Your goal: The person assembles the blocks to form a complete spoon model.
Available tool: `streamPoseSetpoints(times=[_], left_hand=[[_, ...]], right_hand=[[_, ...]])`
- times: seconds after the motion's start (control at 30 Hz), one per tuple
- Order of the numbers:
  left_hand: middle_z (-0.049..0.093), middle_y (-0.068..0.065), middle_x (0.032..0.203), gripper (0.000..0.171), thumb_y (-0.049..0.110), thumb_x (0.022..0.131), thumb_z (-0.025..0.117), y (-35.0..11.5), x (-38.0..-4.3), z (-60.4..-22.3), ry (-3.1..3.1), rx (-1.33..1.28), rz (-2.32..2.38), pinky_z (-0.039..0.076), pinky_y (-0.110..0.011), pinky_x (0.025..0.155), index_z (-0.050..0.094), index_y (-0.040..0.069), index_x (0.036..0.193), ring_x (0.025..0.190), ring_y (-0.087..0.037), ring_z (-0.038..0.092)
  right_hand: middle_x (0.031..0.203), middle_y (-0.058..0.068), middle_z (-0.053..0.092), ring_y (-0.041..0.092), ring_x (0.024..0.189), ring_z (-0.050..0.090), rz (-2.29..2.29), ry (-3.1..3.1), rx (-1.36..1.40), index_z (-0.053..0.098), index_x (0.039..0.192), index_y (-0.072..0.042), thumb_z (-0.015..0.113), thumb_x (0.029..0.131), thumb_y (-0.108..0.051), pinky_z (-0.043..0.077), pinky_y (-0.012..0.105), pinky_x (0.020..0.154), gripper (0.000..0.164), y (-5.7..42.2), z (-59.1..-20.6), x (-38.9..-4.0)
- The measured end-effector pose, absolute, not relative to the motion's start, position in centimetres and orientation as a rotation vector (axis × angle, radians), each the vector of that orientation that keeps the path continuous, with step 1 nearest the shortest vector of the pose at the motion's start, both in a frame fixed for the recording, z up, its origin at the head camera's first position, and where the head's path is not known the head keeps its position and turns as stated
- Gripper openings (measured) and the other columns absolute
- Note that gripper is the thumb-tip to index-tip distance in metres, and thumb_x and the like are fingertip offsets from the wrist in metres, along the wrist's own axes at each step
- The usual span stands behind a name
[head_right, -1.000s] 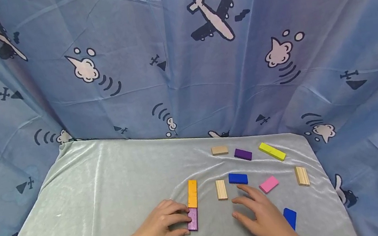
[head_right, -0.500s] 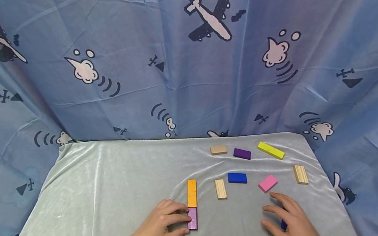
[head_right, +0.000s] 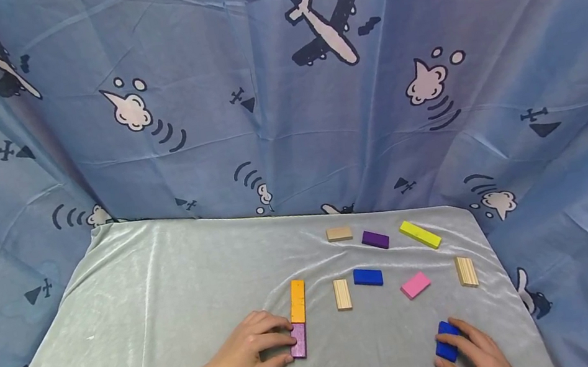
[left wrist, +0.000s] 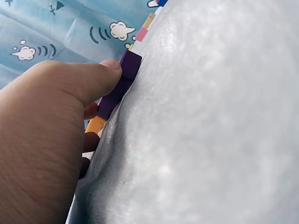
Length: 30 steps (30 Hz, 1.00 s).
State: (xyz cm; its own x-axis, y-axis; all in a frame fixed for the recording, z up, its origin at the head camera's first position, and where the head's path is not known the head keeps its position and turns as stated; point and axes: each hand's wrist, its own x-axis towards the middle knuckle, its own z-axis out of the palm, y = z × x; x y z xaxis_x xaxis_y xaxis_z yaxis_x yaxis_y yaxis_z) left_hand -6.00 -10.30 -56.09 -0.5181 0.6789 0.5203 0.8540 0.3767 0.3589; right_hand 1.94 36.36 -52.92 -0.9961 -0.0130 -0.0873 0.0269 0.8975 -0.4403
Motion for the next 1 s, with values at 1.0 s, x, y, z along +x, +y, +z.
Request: streamPoseSetpoints(times=[1.0], left_hand=[[0.071,0.007,0.128,0.021,0.034,0.099,0.083,-10.2,-6.1,-56.1,-2.344,-1.358,-0.878,0.050,-0.033,0.104,0.083,0.024,0.117,0.116,-0.011,0.064]], right_hand=[[0.139,0.023,0.064,0.047,0.121,0.063,-0.713,3.058,-0.029,0.081,0.118,-0.009,0.092,0.089,-0.024,0.055,0.066,0.095,0.034,36.3,-52.7,2.7]])
